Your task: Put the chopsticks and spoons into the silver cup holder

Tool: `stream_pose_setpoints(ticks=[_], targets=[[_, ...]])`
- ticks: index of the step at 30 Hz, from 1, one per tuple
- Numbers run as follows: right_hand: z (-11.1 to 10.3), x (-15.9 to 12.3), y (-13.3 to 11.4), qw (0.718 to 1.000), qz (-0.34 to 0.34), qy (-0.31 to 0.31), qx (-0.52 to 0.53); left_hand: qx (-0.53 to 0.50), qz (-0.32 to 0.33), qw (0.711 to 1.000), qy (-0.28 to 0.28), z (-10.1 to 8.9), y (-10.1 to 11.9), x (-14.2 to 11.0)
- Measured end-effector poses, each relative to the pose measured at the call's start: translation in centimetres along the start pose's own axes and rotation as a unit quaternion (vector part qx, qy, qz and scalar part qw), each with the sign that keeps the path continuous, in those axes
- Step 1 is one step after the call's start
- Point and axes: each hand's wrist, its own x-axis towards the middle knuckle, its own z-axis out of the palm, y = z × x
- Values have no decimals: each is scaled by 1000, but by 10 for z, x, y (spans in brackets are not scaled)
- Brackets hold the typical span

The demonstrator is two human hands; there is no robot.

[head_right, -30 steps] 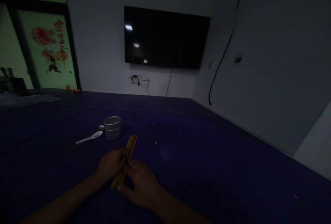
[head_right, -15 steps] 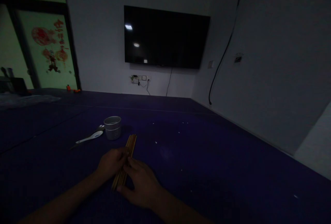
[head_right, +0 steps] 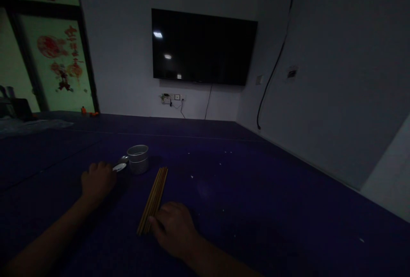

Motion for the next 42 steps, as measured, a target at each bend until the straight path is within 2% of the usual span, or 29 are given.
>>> stream_pose_setpoints(ticks=[5, 11, 15, 18, 21, 23, 25, 27, 30, 32, 34, 36, 42], targets=[[2, -1, 1, 1000, -20, 1, 0, 13, 0, 998, -58, 17, -14, 3], [1, -2, 1, 1000, -19, 0, -2, 14, 8, 998, -54, 14, -17, 5], [2, -2, 2, 1000, -27, 2, -6, 3, -27, 999, -18, 3, -17, 5], [2, -2, 2, 1000, -29, 2, -7, -66, -85, 993, 43, -6, -17, 7], [2, -2, 1, 1000, -21, 1, -5, -193, -146, 962, 126, -12, -10, 5], [1, -2, 0, 1000, -12, -1, 0, -268, -156, 938, 153, -13, 1, -1], [0, -2, -2, 1000, 1, 0, 13, -327, -122, 926, 146, -11, 16, -12], [-3, -1, -3, 999, 20, 10, 43, -355, -60, 926, 111, -6, 34, -26], [-8, 0, -4, 993, 54, 46, 97, -337, 113, 935, 16, 4, 58, -48], [-9, 0, -3, 987, 79, 67, 120, -336, 246, 909, -26, 7, 69, -59], [-10, 1, -1, 982, 101, 79, 140, -336, 331, 880, -56, 6, 74, -66], [-9, 2, 1, 976, 112, 79, 169, -333, 367, 865, -77, 2, 75, -68], [-5, 5, 3, 953, 142, 106, 245, -326, 369, 867, -82, -2, 73, -67]])
